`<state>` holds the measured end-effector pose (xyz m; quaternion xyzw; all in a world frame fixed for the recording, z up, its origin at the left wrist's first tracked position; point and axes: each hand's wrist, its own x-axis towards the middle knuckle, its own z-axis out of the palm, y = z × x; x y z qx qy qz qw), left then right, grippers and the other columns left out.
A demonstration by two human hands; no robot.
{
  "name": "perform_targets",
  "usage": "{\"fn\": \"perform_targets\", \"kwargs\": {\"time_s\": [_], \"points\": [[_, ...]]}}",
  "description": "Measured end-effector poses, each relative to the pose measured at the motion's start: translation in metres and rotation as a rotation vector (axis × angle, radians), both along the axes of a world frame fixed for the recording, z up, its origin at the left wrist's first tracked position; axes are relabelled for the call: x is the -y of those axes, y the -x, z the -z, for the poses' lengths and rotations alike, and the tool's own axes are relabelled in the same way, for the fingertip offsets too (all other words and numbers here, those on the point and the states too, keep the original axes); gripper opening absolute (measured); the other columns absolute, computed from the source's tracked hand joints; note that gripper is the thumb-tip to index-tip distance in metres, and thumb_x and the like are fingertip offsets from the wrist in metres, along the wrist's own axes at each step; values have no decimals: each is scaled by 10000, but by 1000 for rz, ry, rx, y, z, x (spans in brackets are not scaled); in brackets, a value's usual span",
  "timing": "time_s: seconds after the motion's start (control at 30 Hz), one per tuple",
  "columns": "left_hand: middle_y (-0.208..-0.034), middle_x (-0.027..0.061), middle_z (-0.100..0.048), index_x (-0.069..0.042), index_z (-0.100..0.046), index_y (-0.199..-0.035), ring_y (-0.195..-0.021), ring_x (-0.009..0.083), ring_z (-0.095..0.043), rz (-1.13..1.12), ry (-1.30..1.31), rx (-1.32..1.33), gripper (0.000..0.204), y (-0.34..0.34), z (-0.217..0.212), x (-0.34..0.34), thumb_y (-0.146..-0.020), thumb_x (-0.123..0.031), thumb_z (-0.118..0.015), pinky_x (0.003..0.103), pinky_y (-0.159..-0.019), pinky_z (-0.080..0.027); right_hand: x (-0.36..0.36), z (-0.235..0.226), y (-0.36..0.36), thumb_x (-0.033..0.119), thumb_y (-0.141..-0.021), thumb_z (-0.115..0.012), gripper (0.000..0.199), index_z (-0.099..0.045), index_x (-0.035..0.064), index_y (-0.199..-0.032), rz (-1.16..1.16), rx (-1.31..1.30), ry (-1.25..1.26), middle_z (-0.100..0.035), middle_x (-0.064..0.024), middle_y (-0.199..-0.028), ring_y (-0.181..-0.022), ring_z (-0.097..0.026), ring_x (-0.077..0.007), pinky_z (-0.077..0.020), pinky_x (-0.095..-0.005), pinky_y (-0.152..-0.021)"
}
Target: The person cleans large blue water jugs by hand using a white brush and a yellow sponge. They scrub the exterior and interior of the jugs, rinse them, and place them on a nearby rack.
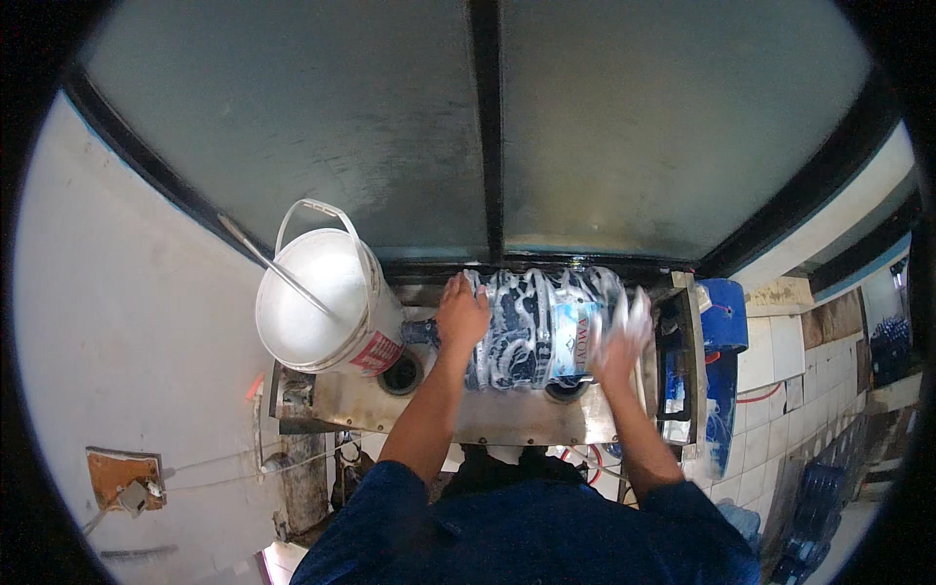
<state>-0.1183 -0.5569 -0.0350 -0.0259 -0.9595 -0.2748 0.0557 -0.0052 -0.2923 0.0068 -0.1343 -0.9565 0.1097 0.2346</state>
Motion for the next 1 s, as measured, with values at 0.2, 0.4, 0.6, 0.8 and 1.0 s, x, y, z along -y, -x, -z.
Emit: {"fn": "perform_targets", "kwargs": {"time_s": [0.2, 0.4, 0.6, 0.8, 1.0], "points": [[-1477, 260, -530, 104, -519, -1401, -1390, 413, -489, 148, 72, -116, 519, 7, 17, 2, -958, -166, -520, 486, -1195, -347, -34, 70, 5, 400, -985, -584, 667, -478, -84, -1432, 45, -122, 52, -436, -338, -1493, -1441, -370, -483, -296, -536, -1205], [-1443, 242, -563, 72, -556, -1365, -1346, 426, -524, 149, 47, -210, 429, 0, 4, -4, -999, -145, -505, 501, -1164, -376, -22, 7, 154, 471, -987, -489, 546, -749, -5, -1055, -174, 561, 14, -726, -279, -1085, -1023, -712, -425, -536, -518, -966], [-1450, 221, -567, 72, -568, -1370, -1375, 407, -502, 82, -28, -89, 481, 5, 6, -3, -1027, -258, -498, 504, -1190, -339, 74, 11, 87, 440, -965, -521, 607, -606, -24, -1346, -392, 323, 109, -573, -286, -1413, -1372, -498, -449, -321, -547, -1186], [-1439, 212, -577, 75, -574, -1358, -1365, 403, -510, 90, 33, -131, 484, -11, 5, -2, -1036, -276, -493, 502, -1183, -345, 31, 12, 76, 489, -987, -496, 595, -648, 20, -1321, -126, 288, -119, -607, -302, -1342, -1299, -561, -440, -369, -578, -1138], [-1457, 206, -568, 44, -573, -1387, -1371, 391, -513, 100, -57, -54, 476, -2, -6, -2, -1021, -256, -521, 490, -1183, -357, 84, 30, 156, 543, -997, -471, 629, -677, 13, -1265, -305, 698, 172, -707, -269, -1190, -1152, -663, -435, -484, -559, -1014]]}}
